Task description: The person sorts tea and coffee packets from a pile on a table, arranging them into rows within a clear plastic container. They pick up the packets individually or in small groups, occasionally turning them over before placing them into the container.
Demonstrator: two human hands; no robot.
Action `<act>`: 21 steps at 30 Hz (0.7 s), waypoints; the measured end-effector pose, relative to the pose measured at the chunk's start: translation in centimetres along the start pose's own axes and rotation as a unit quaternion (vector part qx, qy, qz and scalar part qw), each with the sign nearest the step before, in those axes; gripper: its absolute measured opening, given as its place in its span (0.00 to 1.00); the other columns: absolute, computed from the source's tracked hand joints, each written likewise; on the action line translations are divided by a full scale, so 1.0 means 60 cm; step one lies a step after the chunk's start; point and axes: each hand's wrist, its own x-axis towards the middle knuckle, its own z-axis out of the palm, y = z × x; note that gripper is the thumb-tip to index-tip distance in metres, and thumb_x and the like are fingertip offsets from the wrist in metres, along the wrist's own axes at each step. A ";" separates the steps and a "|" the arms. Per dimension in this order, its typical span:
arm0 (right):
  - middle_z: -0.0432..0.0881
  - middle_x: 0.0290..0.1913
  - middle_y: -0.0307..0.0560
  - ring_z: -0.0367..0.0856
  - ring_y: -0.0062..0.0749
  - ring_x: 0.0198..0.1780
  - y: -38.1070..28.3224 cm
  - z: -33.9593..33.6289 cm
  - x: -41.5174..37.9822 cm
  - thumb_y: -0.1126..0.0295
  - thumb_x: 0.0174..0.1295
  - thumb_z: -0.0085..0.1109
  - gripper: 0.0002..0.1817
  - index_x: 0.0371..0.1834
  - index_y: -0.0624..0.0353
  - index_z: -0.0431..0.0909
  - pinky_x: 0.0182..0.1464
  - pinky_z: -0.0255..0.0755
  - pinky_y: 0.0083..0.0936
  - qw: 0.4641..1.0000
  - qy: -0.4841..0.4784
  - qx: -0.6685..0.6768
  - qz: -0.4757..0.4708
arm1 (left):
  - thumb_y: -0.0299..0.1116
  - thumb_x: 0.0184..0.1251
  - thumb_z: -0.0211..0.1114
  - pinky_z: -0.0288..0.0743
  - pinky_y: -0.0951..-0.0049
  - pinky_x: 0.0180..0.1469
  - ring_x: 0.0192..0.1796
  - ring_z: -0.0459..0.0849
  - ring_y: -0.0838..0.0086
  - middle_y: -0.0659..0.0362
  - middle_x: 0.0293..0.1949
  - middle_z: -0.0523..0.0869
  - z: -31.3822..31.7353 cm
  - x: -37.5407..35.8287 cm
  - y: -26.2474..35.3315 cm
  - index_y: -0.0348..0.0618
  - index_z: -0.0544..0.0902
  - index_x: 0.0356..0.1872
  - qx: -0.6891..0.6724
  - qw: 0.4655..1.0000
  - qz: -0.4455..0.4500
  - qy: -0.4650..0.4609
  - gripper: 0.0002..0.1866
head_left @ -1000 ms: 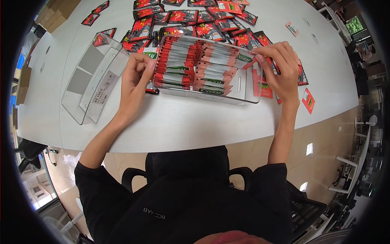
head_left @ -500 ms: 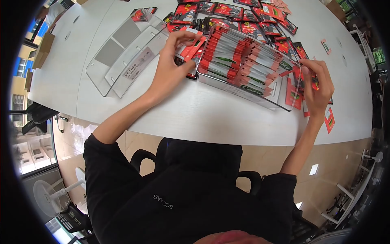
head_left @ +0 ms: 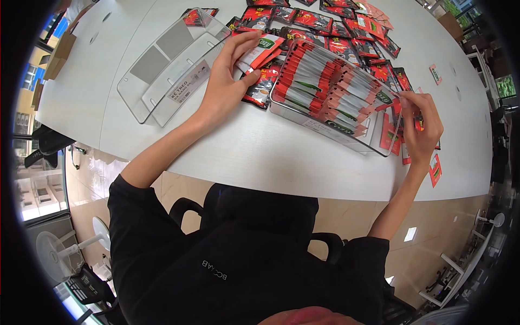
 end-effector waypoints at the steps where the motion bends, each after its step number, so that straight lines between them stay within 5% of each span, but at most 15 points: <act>1: 0.81 0.30 0.39 0.72 0.23 0.26 0.000 -0.001 -0.001 0.80 0.59 0.68 0.07 0.39 0.59 0.85 0.41 0.71 0.26 1.000 -0.003 0.000 0.005 | 0.08 0.58 0.59 0.53 0.65 0.81 0.79 0.62 0.65 0.53 0.75 0.67 0.001 -0.001 -0.001 0.41 0.65 0.72 -0.001 1.000 0.000 0.004 0.38; 10: 0.84 0.32 0.38 0.75 0.22 0.27 0.000 0.000 -0.006 0.80 0.59 0.68 0.07 0.39 0.58 0.85 0.46 0.74 0.25 0.999 0.000 0.018 0.038 | 0.10 0.64 0.56 0.56 0.64 0.80 0.77 0.66 0.65 0.50 0.73 0.70 0.002 0.001 0.010 0.39 0.62 0.73 -0.077 0.997 -0.018 0.024 0.35; 18: 0.84 0.34 0.39 0.76 0.24 0.27 0.003 0.001 -0.005 0.80 0.58 0.68 0.08 0.39 0.57 0.86 0.53 0.75 0.27 1.000 0.006 -0.001 0.015 | 0.11 0.66 0.57 0.74 0.71 0.70 0.67 0.80 0.64 0.44 0.69 0.74 0.002 0.003 0.021 0.36 0.66 0.71 -0.179 0.979 0.028 0.089 0.31; 21: 0.85 0.34 0.39 0.76 0.24 0.28 0.004 0.001 -0.004 0.80 0.58 0.68 0.08 0.39 0.57 0.86 0.56 0.75 0.28 1.000 0.003 -0.010 0.008 | 0.12 0.65 0.60 0.73 0.67 0.71 0.70 0.76 0.60 0.42 0.71 0.70 -0.002 0.002 0.030 0.32 0.61 0.74 -0.167 0.982 0.031 0.078 0.35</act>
